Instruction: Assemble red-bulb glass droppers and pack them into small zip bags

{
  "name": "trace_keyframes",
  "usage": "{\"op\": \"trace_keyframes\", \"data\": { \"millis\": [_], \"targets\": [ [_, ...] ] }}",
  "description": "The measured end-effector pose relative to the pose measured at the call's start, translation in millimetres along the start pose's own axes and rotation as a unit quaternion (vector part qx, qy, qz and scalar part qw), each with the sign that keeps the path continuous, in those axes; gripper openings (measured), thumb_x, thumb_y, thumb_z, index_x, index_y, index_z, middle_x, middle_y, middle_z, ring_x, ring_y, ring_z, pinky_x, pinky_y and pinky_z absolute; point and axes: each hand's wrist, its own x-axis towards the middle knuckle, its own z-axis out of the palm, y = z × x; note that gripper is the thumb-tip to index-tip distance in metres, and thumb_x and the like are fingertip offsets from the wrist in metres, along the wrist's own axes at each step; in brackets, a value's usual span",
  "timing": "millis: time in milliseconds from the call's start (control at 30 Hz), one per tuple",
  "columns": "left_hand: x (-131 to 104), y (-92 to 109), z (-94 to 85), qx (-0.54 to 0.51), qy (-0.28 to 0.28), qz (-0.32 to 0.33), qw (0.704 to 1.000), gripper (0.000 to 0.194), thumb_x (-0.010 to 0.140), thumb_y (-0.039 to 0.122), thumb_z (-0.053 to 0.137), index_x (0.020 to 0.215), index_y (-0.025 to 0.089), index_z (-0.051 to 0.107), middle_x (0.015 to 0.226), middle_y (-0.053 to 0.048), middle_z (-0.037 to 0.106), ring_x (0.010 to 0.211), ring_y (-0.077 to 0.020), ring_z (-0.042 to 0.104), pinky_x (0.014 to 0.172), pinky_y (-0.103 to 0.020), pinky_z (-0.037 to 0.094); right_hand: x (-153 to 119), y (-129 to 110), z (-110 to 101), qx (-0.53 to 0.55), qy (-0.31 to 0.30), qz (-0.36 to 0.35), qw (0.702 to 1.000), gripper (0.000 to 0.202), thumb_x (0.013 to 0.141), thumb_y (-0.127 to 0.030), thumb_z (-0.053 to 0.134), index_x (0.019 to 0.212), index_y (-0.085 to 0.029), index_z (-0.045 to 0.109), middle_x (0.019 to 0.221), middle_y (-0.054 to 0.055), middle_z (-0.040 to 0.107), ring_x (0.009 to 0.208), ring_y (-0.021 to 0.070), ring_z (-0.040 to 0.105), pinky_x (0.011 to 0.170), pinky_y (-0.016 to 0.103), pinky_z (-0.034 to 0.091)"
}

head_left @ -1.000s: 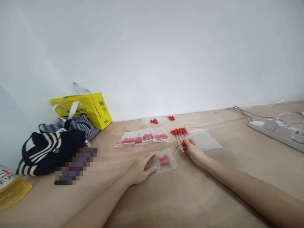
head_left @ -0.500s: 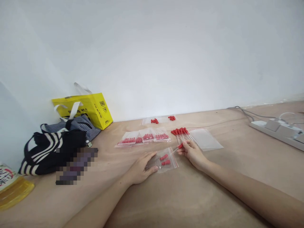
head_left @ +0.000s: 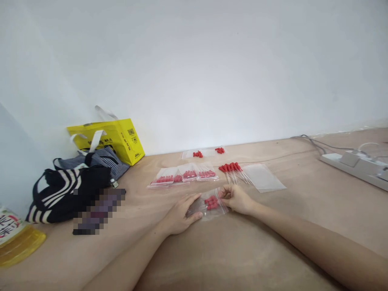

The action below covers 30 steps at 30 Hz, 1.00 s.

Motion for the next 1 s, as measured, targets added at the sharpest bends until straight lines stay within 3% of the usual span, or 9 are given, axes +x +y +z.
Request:
{"op": "trace_keyframes", "data": {
  "millis": [67, 100, 233, 333, 733, 1000],
  "targets": [
    [0, 0, -0.2, 0.003, 0.002, -0.003, 1.000, 0.053, 0.079, 0.043, 0.047, 0.126, 0.023, 0.036, 0.129, -0.005, 0.042, 0.117, -0.0223, 0.039, 0.098, -0.039, 0.031, 9, -1, -16, -0.133, 0.035, -0.007, 0.990, 0.005, 0.064, -0.021, 0.059, 0.067, -0.017, 0.059, 0.064, -0.001, 0.062, 0.056, 0.0102, 0.055, 0.051, 0.019, 0.041],
    [0, 1, -0.4, 0.004, 0.002, -0.005, 1.000, 0.053, 0.079, 0.044, 0.047, 0.126, 0.023, 0.036, 0.129, -0.005, 0.042, 0.117, -0.0224, 0.039, 0.098, -0.039, 0.032, 15, -1, -26, -0.224, 0.083, 0.006, 0.971, 0.004, 0.066, -0.021, 0.057, 0.067, -0.019, 0.060, 0.066, -0.001, 0.063, 0.060, 0.0107, 0.056, 0.054, 0.019, 0.041],
    [0, 2, -1.2, 0.008, -0.003, -0.011, 1.000, 0.053, 0.079, 0.044, 0.046, 0.126, 0.023, 0.036, 0.130, -0.006, 0.042, 0.118, -0.0227, 0.038, 0.098, -0.039, 0.031, 45, 5, -60, -0.318, 0.191, 0.075, 0.925, 0.016, 0.073, -0.027, 0.050, 0.077, -0.019, 0.063, 0.083, 0.007, 0.062, 0.076, 0.0177, 0.057, 0.062, 0.025, 0.039],
    [-1, 1, -1.5, 0.010, -0.009, -0.008, 1.000, 0.052, 0.079, 0.044, 0.046, 0.126, 0.022, 0.036, 0.130, -0.006, 0.041, 0.118, -0.0221, 0.038, 0.099, -0.039, 0.031, 63, 14, -69, -0.361, 0.230, 0.109, 0.897, 0.025, 0.077, -0.033, 0.045, 0.086, -0.019, 0.064, 0.095, 0.011, 0.058, 0.083, 0.0215, 0.056, 0.065, 0.028, 0.038],
    [-2, -1, -0.1, 0.024, -0.029, -0.034, 0.999, 0.058, 0.079, 0.049, 0.044, 0.128, 0.020, 0.034, 0.134, -0.008, 0.036, 0.123, -0.0238, 0.031, 0.101, -0.041, 0.027, 81, 26, -69, -0.399, 0.229, 0.139, 0.877, 0.027, 0.080, -0.032, 0.040, 0.087, -0.020, 0.063, 0.101, 0.008, 0.055, 0.083, 0.0192, 0.056, 0.063, 0.027, 0.038],
    [-2, -2, 0.6, 0.021, -0.020, -0.021, 0.999, 0.057, 0.079, 0.048, 0.044, 0.127, 0.020, 0.035, 0.132, -0.007, 0.038, 0.121, -0.0230, 0.034, 0.100, -0.039, 0.029, 75, 22, -63, -0.400, 0.205, 0.160, 0.879, 0.031, 0.076, -0.044, 0.046, 0.089, -0.021, 0.063, 0.099, 0.008, 0.058, 0.084, 0.0196, 0.057, 0.064, 0.026, 0.039]
  ]
}}
